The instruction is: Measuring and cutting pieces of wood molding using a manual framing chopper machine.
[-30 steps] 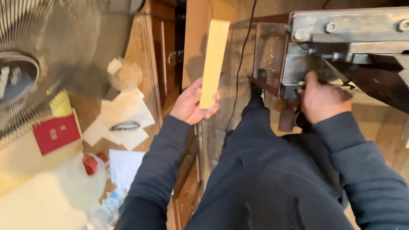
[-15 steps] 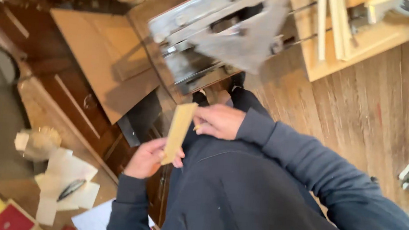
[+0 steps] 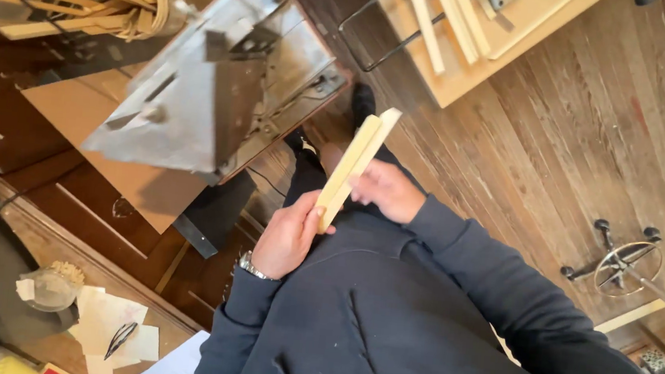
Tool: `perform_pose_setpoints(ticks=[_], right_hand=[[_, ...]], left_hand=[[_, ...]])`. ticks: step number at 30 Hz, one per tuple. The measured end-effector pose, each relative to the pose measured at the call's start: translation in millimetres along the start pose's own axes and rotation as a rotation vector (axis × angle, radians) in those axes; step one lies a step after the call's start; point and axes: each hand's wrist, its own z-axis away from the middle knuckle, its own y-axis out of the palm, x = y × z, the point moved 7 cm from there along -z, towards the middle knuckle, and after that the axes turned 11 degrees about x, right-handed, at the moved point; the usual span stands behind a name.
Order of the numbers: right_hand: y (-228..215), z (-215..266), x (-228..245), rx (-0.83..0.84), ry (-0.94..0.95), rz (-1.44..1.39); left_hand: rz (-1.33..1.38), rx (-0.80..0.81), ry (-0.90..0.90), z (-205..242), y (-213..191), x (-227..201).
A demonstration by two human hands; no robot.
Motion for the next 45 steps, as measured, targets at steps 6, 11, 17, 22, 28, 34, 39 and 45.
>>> perform_pose_setpoints(ticks=[6,11,17,22,28,34,39,45], right_hand=[[-244,100,-35,-0.822,-0.031,-0.063],[-422,140,-68,-1.028,0.181,0.499],[-489,121,-50,-1.061,0.359,0.634],[-494,115,-50,-1.046,0.287,0.551],[-481,128,-46,-1.087,0.192,0.567],[-353,76,37,-0.977,-0.095,1.046],[-246,8,86,-0.621,0.05,0.75],[-257,8,98,-0.728,-0.075,0.991]], left_hand=[[0.044,-0.205,0.022,-18,12,-17],[0.051,-0.255,-0.008,-26,22,-22],[0.101,-0.275,-0.092,-35,40,-23],[0.13,-0.304,-0.101,-37,44,-26],[0.155,-0.325,-0.097,-40,45,-30],[0.024,-0.344,-0.207,-44,42,-26],[0.198,-0.217,0.07,-94,54,5],[0.515,-0.223,0.108,-227,48,37]])
